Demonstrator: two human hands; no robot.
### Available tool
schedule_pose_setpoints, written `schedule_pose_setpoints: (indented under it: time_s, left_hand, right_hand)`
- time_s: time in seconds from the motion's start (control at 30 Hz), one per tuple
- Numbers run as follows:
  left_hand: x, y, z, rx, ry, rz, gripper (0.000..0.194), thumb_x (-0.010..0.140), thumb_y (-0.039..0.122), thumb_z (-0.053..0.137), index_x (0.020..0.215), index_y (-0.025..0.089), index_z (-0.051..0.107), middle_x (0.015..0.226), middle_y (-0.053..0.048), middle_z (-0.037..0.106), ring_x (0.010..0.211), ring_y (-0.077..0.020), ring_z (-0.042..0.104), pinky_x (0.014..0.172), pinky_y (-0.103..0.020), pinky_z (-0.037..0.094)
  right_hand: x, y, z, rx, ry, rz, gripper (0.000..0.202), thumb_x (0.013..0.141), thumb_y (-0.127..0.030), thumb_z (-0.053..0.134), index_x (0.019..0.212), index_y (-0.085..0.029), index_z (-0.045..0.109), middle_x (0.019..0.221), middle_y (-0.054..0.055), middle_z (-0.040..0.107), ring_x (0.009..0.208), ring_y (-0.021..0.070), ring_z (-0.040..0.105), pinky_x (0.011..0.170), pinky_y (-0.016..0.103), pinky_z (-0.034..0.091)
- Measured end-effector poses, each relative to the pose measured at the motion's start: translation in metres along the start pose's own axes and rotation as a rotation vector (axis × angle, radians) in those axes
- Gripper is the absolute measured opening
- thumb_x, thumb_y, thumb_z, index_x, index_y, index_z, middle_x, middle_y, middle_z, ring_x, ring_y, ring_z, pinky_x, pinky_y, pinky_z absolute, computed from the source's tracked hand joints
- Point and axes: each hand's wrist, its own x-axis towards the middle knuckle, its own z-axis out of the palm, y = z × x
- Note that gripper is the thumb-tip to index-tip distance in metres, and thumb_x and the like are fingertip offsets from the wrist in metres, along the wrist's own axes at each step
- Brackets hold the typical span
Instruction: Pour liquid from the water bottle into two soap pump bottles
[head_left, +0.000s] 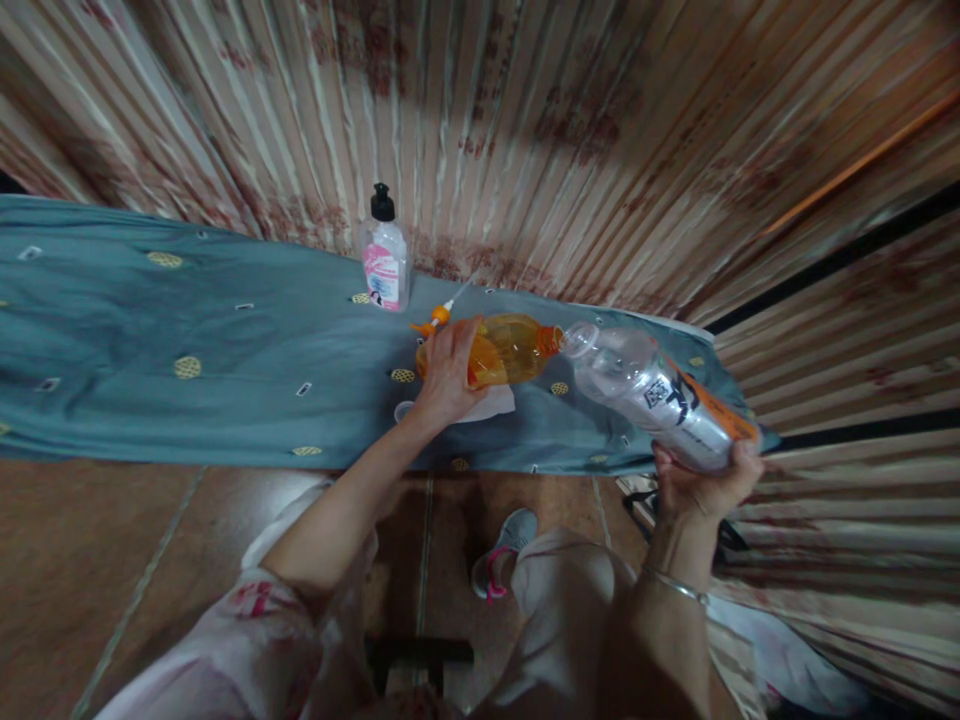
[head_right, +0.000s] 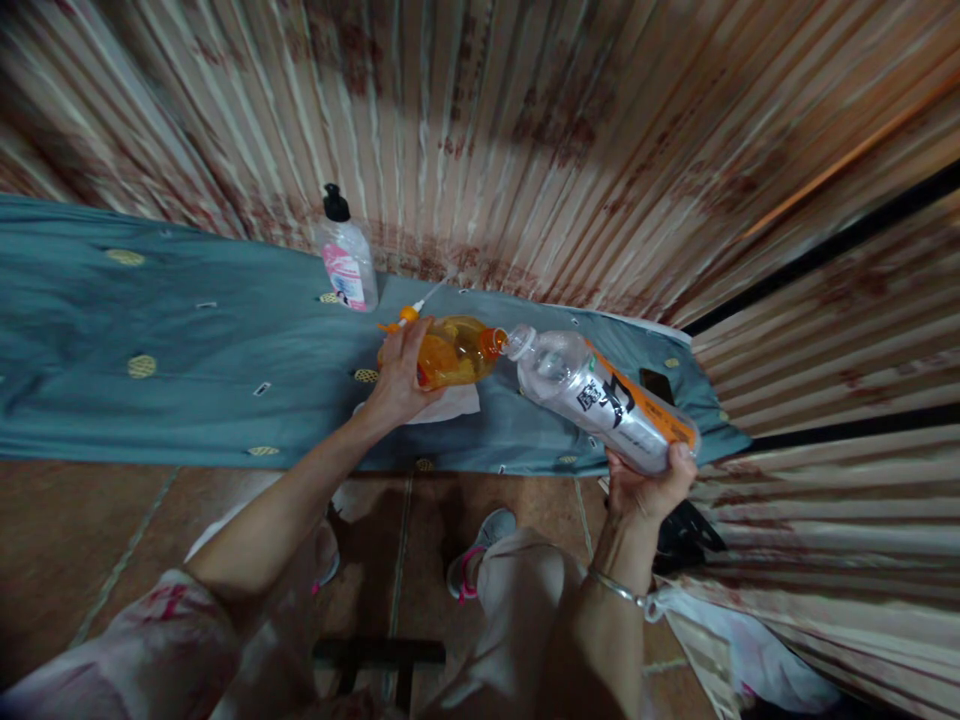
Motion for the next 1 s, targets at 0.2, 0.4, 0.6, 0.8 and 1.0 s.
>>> schedule_pose_setpoints:
  time_s: [0.2,0.4,0.6,0.8,1.0]
  left_hand:
    - [-0.0001,0.0000,0.0001,0.010,0.011,0.001,0.101,0.067,0.023,0.081,0.154,0.018,0.030,0.147,-0.018,0.050,0.140,-0.0390,0.045,0.119,-0.059,0.030]
    - [0.0001,0.0008,-0.0009,-0.001,0.011,0.007,0.103,0.064,0.020,0.082,0.153,0.016,0.031,0.146,-0.020,0.051,0.138,-0.0382,0.047,0.119,-0.058,0.031]
    - [-0.0004,0.0013,-0.0017,0.012,0.009,0.004,0.102,0.066,0.020,0.081,0.153,0.018,0.029,0.146,-0.019,0.051,0.138,-0.0384,0.047,0.118,-0.058,0.032]
    - [-0.0002,-0.0007,0.0001,0.013,0.011,0.011,0.098,0.067,0.024,0.079,0.153,0.017,0.031,0.146,-0.019,0.051,0.138,-0.0388,0.046,0.118,-0.059,0.032]
    - [-0.0001,0.0011,-0.0003,0.010,0.005,-0.003,0.098,0.067,0.024,0.080,0.153,0.016,0.032,0.146,-0.019,0.050,0.138,-0.0389,0.045,0.118,-0.058,0.032]
  right_hand:
    - [0.0011,0.0004,-0.0026,-0.016,-0.031,-0.004,0.048,0.055,-0.048,0.066,0.095,-0.022,0.064,0.086,-0.001,0.060,0.062,0.0128,0.055,0.034,0.019,0.039]
    - [0.0019,0.0009,-0.0031,-0.026,-0.044,-0.019,0.042,0.058,-0.048,0.064,0.091,-0.023,0.064,0.081,-0.002,0.060,0.058,0.0119,0.052,0.032,0.018,0.034]
    - [0.0020,0.0007,-0.0022,-0.044,-0.016,-0.023,0.042,0.058,-0.050,0.062,0.089,-0.023,0.065,0.079,-0.003,0.060,0.055,0.0118,0.052,0.030,0.019,0.035]
    - [0.0009,0.0007,-0.0032,-0.003,-0.064,-0.026,0.039,0.059,-0.047,0.065,0.090,-0.024,0.066,0.082,-0.003,0.063,0.058,0.0119,0.055,0.031,0.018,0.038]
    - [0.0012,0.0014,-0.0016,-0.001,-0.050,-0.019,0.044,0.056,-0.047,0.066,0.092,-0.022,0.065,0.080,-0.003,0.064,0.053,0.0117,0.055,0.029,0.019,0.036]
